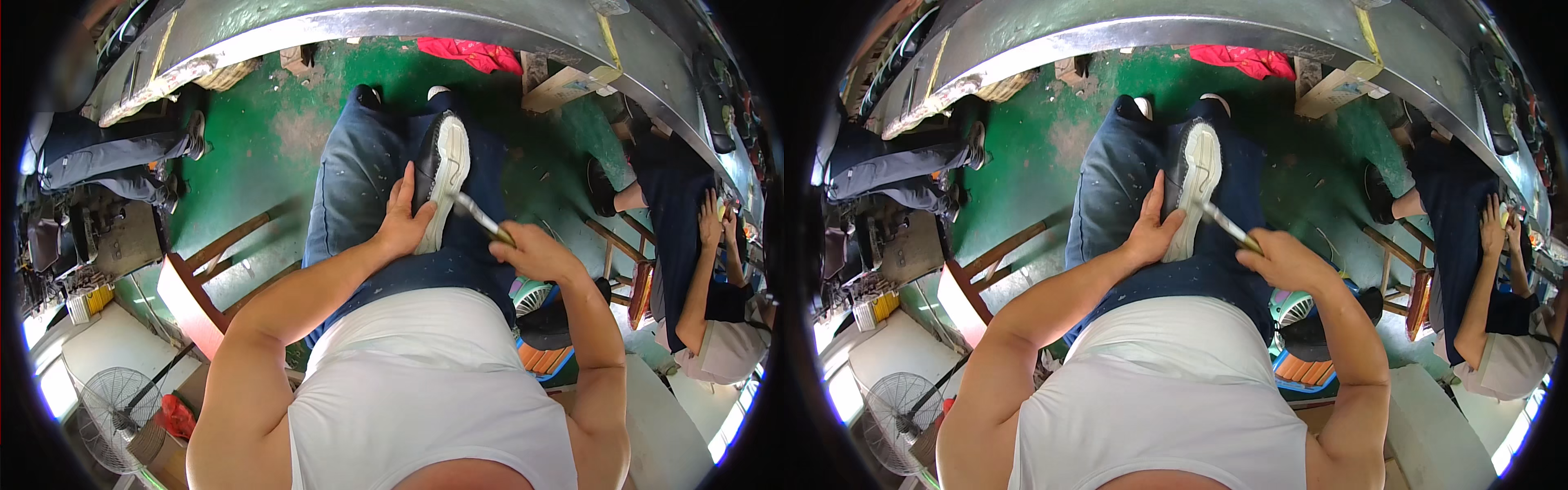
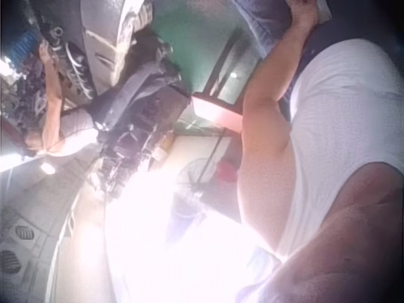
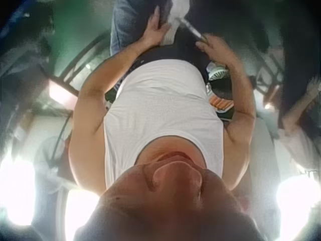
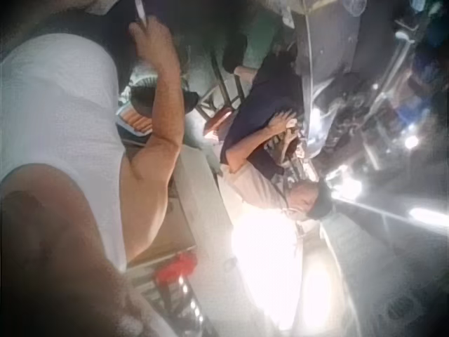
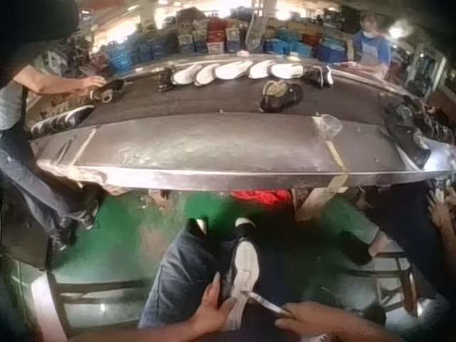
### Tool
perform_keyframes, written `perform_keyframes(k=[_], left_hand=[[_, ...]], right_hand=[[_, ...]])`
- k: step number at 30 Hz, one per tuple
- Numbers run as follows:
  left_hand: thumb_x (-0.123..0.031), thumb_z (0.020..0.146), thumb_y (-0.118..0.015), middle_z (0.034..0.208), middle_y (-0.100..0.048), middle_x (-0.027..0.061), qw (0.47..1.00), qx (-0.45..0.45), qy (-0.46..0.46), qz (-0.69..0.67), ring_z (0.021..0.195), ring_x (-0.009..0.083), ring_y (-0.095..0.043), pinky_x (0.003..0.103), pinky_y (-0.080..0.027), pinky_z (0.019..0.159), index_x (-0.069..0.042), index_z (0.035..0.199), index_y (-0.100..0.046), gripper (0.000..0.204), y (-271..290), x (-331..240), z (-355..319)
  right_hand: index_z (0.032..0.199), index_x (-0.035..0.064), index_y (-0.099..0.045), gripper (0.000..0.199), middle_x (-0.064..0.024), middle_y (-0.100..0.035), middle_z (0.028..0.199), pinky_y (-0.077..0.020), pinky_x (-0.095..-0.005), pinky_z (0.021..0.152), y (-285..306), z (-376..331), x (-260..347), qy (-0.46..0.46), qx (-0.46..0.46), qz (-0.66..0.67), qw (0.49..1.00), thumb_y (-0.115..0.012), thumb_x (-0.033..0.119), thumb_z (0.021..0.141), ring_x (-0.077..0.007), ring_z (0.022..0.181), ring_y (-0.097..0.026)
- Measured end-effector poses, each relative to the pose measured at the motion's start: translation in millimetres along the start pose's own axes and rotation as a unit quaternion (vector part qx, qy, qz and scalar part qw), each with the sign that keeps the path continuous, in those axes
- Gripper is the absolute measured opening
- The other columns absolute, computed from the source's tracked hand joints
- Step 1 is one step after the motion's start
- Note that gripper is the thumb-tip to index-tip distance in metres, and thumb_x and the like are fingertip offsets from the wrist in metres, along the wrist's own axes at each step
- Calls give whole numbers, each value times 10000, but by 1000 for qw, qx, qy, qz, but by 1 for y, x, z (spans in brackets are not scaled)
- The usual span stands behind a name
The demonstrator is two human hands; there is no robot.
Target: Pulling shoe uppers over lasts using lasting pliers and placing them on a conveyor belt.
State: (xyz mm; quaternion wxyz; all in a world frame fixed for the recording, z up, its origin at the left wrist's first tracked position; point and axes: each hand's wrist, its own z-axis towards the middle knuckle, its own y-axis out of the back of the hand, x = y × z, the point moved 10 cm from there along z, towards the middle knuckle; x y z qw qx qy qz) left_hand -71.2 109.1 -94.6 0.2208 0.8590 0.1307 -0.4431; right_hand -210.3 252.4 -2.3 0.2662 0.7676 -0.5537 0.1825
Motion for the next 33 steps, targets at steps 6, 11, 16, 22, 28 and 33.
perform_keyframes(k=[6,11,16,22,28,33], left_hand=[[-260,884,-704,1553,-183,296,989,-70,-96,90,1431,467,-252,434,-268,1182,-90,1589,23,1026,6,-19,-7],[-219,938,-662,1555,-294,266,996,18,-89,-5,1442,297,-321,366,-287,1165,-8,1578,-45,914,32,-12,-3],[-151,977,-611,1521,-434,115,951,3,-61,-303,1356,201,-445,349,-325,1140,-14,1561,-251,699,104,-40,-33],[-211,973,-631,1382,-570,150,913,-36,-173,-367,1164,229,-624,356,-514,986,14,1533,-288,694,285,-199,14],[-210,972,-633,1244,-635,157,973,-142,-121,-135,958,211,-679,341,-559,828,43,1536,-245,730,471,-310,190],[-224,955,-596,1490,-439,132,617,-397,98,672,1248,369,-534,543,-480,954,-212,1546,-340,644,518,-368,274]], right_hand=[[1016,7,-575,325,-237,-657,928,-498,-489,715,0,14,46,231,-280,-116,924,-573,329,977,-448,824,-636],[1043,15,-607,376,-224,-663,897,-499,-487,732,4,37,33,191,-160,-89,964,-541,381,982,-438,843,-641],[1061,22,-610,336,-190,-652,858,-512,-454,738,102,-27,98,258,-326,-71,907,-640,333,937,-393,816,-653],[1062,56,-602,412,-122,-666,911,-477,-445,727,250,-37,213,391,-581,-301,648,-725,390,856,-334,807,-639],[1104,38,-604,420,-124,-659,989,-457,-426,803,387,67,259,333,-583,-363,646,-727,354,855,-344,885,-618],[1074,61,-600,409,-111,-658,968,-453,-418,817,421,85,243,317,-611,-301,660,-726,377,847,-309,913,-626]])
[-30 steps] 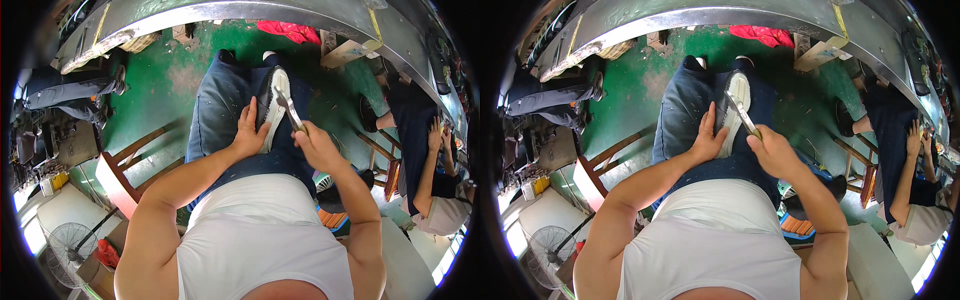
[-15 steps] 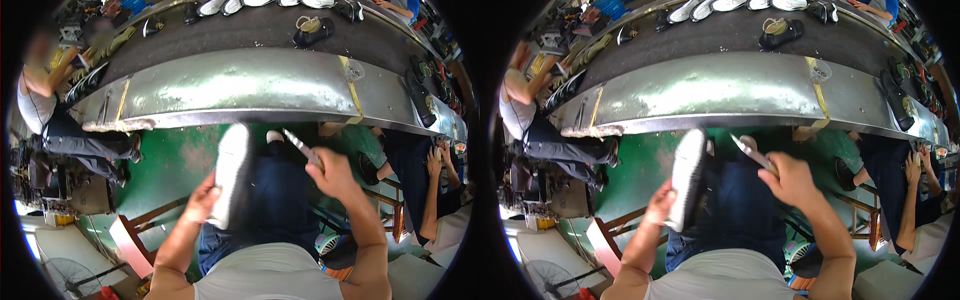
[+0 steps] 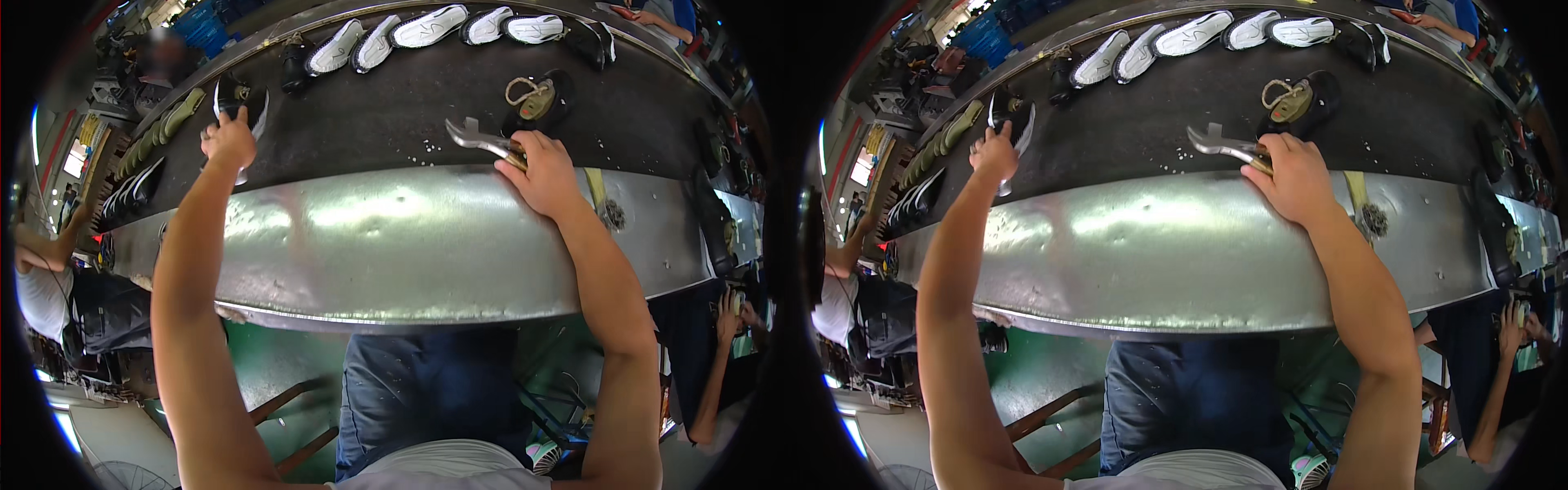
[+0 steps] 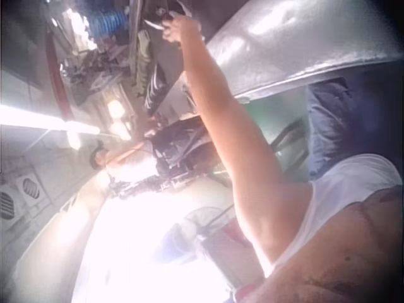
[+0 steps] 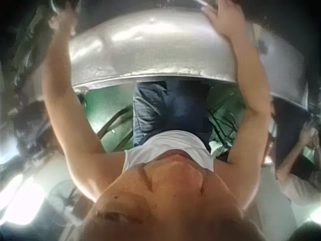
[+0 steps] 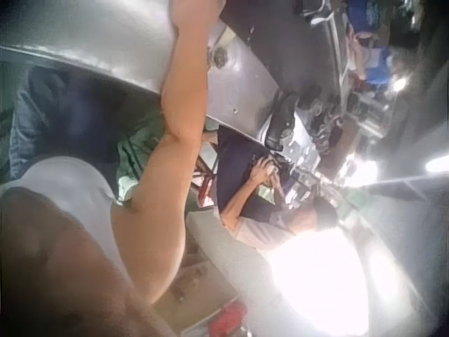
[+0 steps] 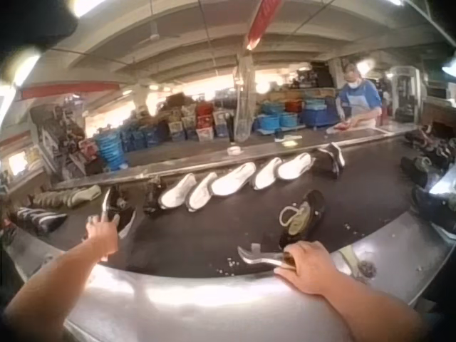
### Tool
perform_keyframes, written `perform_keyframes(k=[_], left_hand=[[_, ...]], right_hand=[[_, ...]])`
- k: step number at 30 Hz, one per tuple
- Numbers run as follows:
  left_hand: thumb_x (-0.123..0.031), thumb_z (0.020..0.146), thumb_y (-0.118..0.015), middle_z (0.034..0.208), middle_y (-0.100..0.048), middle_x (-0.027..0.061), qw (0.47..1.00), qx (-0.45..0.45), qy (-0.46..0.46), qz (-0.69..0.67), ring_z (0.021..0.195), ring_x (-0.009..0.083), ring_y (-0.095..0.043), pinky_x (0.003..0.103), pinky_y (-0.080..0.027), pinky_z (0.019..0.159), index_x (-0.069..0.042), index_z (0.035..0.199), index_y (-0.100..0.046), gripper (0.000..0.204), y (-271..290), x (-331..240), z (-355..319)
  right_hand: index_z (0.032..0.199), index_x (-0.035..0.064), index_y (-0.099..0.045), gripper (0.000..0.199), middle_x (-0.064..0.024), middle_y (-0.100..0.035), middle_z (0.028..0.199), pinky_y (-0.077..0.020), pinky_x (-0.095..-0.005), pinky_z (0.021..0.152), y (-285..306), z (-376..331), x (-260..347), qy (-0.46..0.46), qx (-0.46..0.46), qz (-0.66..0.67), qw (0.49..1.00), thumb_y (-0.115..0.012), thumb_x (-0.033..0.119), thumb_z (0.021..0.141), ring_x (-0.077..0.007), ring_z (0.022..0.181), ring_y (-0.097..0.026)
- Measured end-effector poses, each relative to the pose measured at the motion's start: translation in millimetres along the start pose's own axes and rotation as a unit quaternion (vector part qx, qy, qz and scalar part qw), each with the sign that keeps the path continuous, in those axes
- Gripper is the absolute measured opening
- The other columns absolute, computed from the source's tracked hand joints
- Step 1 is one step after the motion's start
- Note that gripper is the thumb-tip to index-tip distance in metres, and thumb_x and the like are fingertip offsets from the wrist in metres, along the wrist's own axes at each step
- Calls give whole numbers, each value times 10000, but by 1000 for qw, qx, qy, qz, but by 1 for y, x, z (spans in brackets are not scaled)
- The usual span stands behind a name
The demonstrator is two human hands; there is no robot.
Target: Pulling shoe uppers over lasts using lasting pliers and placing them on a conveyor belt.
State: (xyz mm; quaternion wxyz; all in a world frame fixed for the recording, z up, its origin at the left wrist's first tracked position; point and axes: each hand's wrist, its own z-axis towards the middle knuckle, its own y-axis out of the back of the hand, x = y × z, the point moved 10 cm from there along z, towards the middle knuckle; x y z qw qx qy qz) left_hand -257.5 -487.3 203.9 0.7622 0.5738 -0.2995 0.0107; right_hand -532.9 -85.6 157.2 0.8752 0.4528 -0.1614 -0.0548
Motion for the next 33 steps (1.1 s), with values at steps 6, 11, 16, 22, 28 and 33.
perform_keyframes(k=[6,11,16,22,28,33], left_hand=[[-297,968,-569,1472,-463,107,955,3,-178,238,1334,467,-439,541,-479,974,-144,1432,-468,499,-93,-18,34],[-390,1013,-488,1438,-535,108,994,-33,-87,-56,1154,397,-634,444,-531,932,-87,1300,-598,432,9,-95,39],[-445,1048,-386,1087,-718,159,976,83,-178,88,1014,319,-704,416,-566,826,-82,1421,-487,530,-12,-156,68],[-644,921,-533,1586,-174,286,870,-113,-233,-419,1437,444,-291,516,-308,1156,-248,1563,-292,792,26,-233,104],[-759,854,-513,1615,-64,281,861,-58,-143,-484,1458,491,-198,487,-206,1209,-229,1475,-490,816,6,-308,204],[-745,788,-643,1608,-170,268,858,18,-84,-507,1428,380,-362,438,-341,1148,70,1426,-460,1051,33,-332,234]], right_hand=[[1108,52,-582,443,-125,-647,1009,-456,-432,832,-8,14,6,-37,68,38,996,-732,373,843,-328,939,-616],[1097,52,-577,441,-129,-641,1015,-465,-444,830,-8,10,-6,-55,65,33,996,-749,352,824,-345,936,-613],[1100,41,-580,442,-127,-634,1023,-481,-447,828,-12,14,-5,-77,77,77,991,-771,305,801,-338,949,-613],[1078,32,-585,462,-136,-632,1024,-485,-443,802,-14,18,0,-66,71,94,991,-805,287,762,-334,942,-613],[1072,41,-591,473,-123,-636,1015,-484,-430,766,-18,21,0,-70,72,95,990,-823,274,730,-317,909,-621],[1067,54,-596,479,-105,-639,1015,-480,-413,740,-24,28,2,-78,96,114,986,-830,269,708,-296,899,-627]])
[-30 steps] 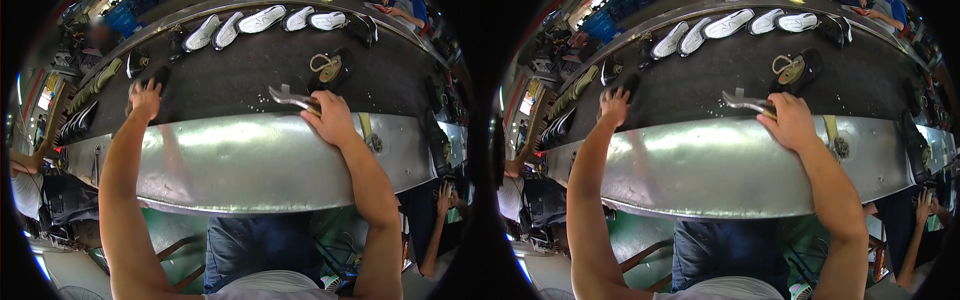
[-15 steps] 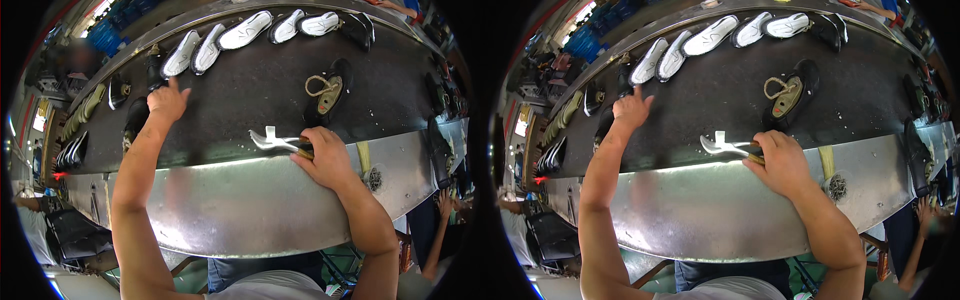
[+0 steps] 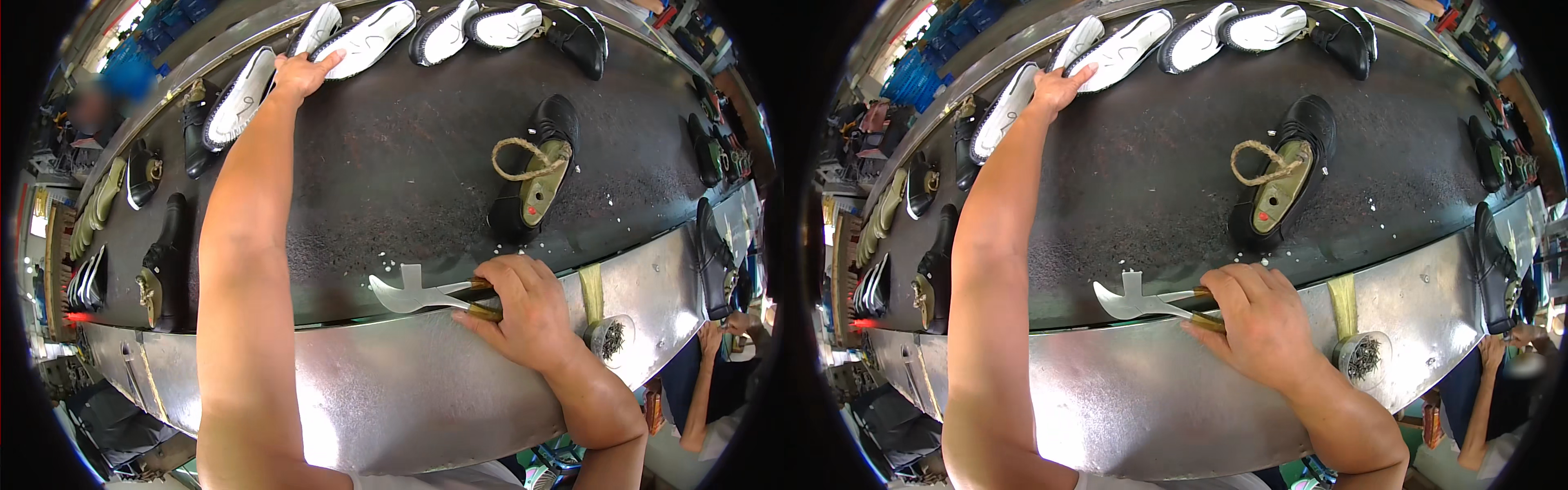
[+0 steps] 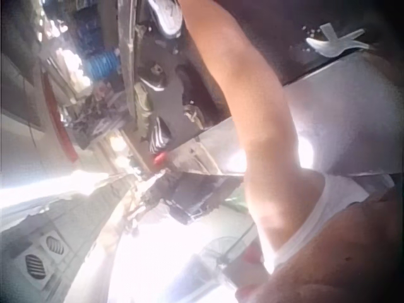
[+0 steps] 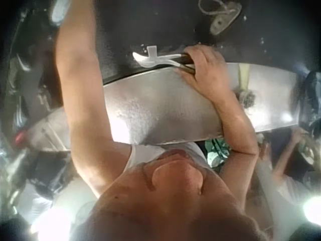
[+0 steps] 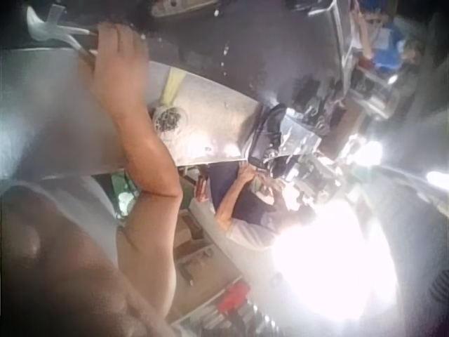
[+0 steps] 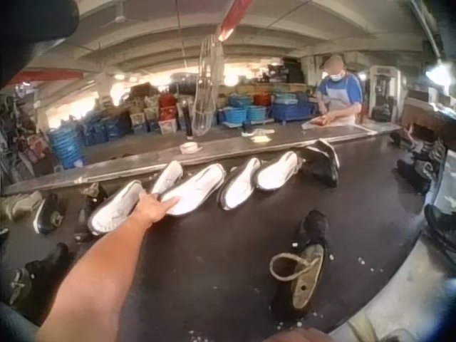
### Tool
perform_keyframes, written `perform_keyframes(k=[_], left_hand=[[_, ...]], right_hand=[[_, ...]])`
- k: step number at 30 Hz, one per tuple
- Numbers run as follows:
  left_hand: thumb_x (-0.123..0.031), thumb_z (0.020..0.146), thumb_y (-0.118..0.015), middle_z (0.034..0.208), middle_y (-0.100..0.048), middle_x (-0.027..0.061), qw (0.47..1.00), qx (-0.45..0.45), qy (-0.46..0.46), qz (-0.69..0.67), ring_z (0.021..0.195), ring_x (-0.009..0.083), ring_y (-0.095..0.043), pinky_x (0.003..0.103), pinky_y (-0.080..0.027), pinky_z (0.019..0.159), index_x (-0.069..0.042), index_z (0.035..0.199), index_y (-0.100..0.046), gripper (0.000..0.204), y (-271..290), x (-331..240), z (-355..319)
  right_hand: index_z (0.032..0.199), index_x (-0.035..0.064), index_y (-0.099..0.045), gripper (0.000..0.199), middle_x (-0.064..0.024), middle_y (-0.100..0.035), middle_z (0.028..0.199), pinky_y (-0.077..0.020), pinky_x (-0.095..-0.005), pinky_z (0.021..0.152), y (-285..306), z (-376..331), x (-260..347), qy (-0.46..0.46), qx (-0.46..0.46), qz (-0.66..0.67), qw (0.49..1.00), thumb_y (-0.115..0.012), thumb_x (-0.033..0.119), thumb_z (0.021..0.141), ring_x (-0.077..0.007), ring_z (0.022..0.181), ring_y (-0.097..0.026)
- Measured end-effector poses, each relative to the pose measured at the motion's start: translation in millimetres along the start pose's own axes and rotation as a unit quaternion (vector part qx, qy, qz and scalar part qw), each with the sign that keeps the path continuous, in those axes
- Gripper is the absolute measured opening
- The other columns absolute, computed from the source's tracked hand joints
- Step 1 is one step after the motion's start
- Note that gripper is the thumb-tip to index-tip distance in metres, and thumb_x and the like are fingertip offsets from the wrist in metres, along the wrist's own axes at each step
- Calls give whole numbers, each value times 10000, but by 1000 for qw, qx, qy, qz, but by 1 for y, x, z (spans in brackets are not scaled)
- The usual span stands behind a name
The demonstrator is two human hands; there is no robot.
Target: Pulling shoe uppers over lasts using lasting pliers and placing them on a conveyor belt.
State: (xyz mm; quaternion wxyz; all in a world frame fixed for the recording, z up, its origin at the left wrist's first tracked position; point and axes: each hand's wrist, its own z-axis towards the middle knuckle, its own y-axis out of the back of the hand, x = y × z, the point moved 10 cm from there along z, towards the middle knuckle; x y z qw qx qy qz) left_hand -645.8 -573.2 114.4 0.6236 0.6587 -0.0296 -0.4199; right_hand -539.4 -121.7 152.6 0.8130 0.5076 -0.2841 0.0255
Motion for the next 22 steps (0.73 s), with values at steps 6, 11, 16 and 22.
perform_keyframes(k=[6,11,16,22], left_hand=[[-808,822,-503,1366,-539,292,981,66,-41,176,1362,377,-433,423,-422,1081,42,1278,-620,972,20,-6,-54],[-711,841,-589,1308,-543,336,977,91,-98,163,1240,432,-527,444,-440,1047,32,1209,-654,832,119,23,-219],[-538,839,-724,1269,-521,365,987,99,-69,101,1194,478,-543,459,-458,995,41,1080,-696,628,247,90,-425],[-470,814,-787,1590,-102,322,962,97,-95,238,1498,431,-117,533,-193,1183,10,1368,-529,777,287,119,-575]], right_hand=[[1069,54,-596,473,-112,-639,1001,-490,-434,762,-4,1,13,9,-13,7,1000,-831,260,715,-318,898,-623],[1084,44,-586,469,-141,-630,999,-500,-432,791,3,-10,9,-15,-52,45,998,-821,269,746,-347,912,-619],[1102,19,-563,475,-161,-623,1004,-512,-429,794,15,-18,17,-7,-129,70,989,-796,303,802,-356,912,-626],[1106,23,-568,462,-153,-639,1007,-516,-430,813,17,-18,37,33,-162,18,986,-781,319,822,-351,943,-635]])
